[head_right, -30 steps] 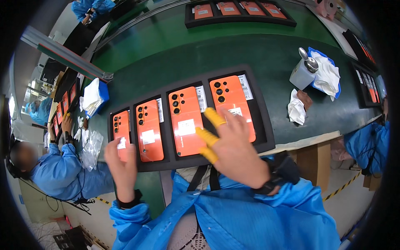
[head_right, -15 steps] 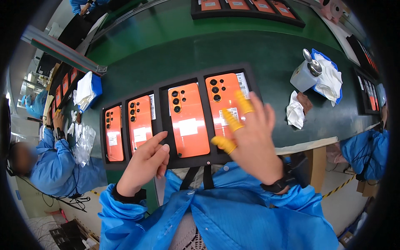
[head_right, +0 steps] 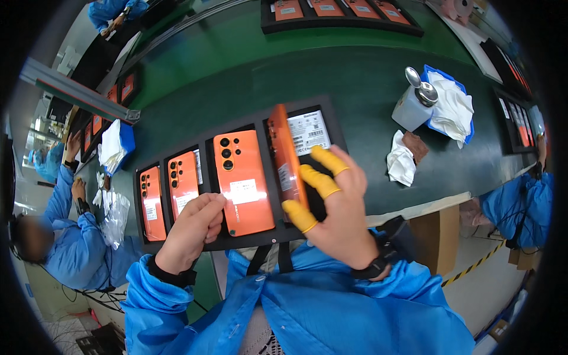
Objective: Cleaning the camera lenses of multiple orange smartphones arranged in a tray using a white cloth.
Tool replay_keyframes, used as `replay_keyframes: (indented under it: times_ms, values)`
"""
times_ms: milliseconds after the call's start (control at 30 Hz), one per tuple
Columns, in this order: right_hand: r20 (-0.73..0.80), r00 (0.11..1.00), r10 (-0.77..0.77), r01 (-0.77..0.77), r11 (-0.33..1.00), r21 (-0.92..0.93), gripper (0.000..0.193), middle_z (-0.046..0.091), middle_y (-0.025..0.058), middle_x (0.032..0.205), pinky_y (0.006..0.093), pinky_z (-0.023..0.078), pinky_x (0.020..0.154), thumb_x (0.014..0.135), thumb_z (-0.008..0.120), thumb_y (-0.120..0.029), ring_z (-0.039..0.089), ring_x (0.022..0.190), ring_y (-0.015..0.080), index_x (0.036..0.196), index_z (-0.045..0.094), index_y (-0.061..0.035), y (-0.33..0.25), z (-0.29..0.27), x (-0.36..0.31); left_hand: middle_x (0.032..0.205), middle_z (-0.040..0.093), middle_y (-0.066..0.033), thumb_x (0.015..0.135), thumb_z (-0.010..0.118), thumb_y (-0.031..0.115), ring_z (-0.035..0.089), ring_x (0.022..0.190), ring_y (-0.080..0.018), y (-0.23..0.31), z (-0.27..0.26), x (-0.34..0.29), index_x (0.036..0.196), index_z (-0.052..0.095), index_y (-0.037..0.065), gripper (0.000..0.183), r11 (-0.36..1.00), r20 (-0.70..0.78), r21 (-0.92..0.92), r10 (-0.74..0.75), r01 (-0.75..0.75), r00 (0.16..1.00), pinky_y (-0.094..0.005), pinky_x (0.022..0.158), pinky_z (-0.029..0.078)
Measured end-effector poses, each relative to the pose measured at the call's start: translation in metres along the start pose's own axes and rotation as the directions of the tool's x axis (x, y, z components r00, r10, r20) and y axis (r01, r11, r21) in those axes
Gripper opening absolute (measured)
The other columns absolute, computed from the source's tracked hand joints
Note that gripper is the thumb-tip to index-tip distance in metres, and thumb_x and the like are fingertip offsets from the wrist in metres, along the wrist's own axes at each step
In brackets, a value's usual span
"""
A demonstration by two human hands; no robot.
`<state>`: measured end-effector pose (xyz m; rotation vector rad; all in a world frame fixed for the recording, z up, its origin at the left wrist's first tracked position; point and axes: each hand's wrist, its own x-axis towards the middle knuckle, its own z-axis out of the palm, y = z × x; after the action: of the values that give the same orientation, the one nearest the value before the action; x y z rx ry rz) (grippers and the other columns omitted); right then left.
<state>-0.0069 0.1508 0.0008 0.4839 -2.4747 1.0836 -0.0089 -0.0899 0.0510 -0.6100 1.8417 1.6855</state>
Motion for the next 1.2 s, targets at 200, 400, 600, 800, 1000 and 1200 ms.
replay_keyframes:
  times_ms: [200, 400, 600, 800, 1000, 1200]
  values:
    - [-0.016, 1.000, -0.018, 0.020, 0.990, 0.141, 0.061, 0.054, 0.0124, 0.123, 0.0460, 0.031, 0.101, 0.069, 0.080, -0.042, 0.046, 0.121, 0.0344, 0.114, 0.060, -0.0056, -0.010, 0.022, 0.001, 0.074, 0.058, -0.0008, 0.096, 0.056, 0.021, 0.054, 0.067, -0.0090, -0.017, 0.014, 0.014, 0.101, 0.053, -0.003, 0.025, 0.783, -0.082, 0.553, 0.392, -0.285, 0.916, -0.0263, 0.057, 0.044]
    - [-0.003, 0.999, -0.032, 0.032, 0.985, 0.168, 0.066, 0.054, 0.0115, 0.122, 0.0461, 0.032, 0.100, 0.068, 0.080, -0.047, 0.047, 0.118, 0.0331, 0.116, 0.059, -0.0057, -0.009, 0.024, 0.001, 0.113, 0.063, -0.0081, 0.099, 0.046, 0.008, 0.061, 0.098, -0.0109, -0.025, 0.022, 0.006, 0.121, 0.050, -0.002, 0.024, 0.909, -0.224, 0.012, 0.409, -0.418, 0.885, -0.0247, 0.083, 0.047]
    - [-0.022, 0.999, -0.034, 0.037, 0.979, 0.198, 0.068, 0.056, 0.0105, 0.120, 0.0442, 0.034, 0.099, 0.064, 0.084, -0.042, 0.050, 0.115, 0.0324, 0.116, 0.060, -0.0050, -0.007, 0.026, 0.002, 0.122, 0.060, -0.0076, 0.100, 0.043, 0.013, 0.058, 0.109, -0.0175, -0.028, 0.035, -0.020, 0.131, 0.046, 0.004, 0.032, 0.729, -0.254, -0.556, 0.309, -0.399, 0.917, -0.0323, 0.097, 0.044]
    - [-0.020, 1.000, -0.015, 0.020, 0.970, 0.242, 0.063, 0.058, 0.0111, 0.115, 0.0409, 0.041, 0.094, 0.062, 0.085, -0.031, 0.052, 0.111, 0.0317, 0.114, 0.061, -0.0037, -0.010, 0.024, 0.001, 0.068, 0.047, -0.0054, 0.099, 0.043, 0.021, 0.043, 0.056, -0.0157, -0.045, 0.046, -0.006, 0.126, 0.048, 0.002, 0.034, 0.568, -0.007, -0.817, 0.167, -0.102, 0.986, -0.0285, 0.054, 0.036]
    - [-0.006, 1.000, -0.025, 0.025, 0.970, 0.242, 0.063, 0.058, 0.0142, 0.112, 0.0395, 0.045, 0.089, 0.063, 0.085, -0.025, 0.054, 0.104, 0.0327, 0.116, 0.060, -0.0022, -0.009, 0.024, -0.001, 0.068, 0.048, -0.0067, 0.098, 0.041, 0.018, 0.044, 0.056, -0.0157, -0.049, 0.042, 0.000, 0.127, 0.047, 0.001, 0.034, 0.532, 0.090, -0.846, 0.227, -0.046, 0.970, -0.0290, 0.054, 0.037]
    - [0.030, 0.998, 0.050, -0.056, 0.952, 0.301, 0.064, 0.061, 0.0159, 0.108, 0.0370, 0.051, 0.080, 0.070, 0.082, -0.022, 0.062, 0.093, 0.0299, 0.124, 0.056, 0.0001, -0.013, 0.026, 0.000, 0.075, 0.052, -0.0013, 0.102, 0.039, 0.026, 0.046, 0.061, -0.0128, -0.057, 0.033, 0.003, 0.126, 0.049, 0.003, 0.035, 0.582, 0.118, -0.804, 0.357, -0.122, 0.926, -0.0260, 0.056, 0.037]
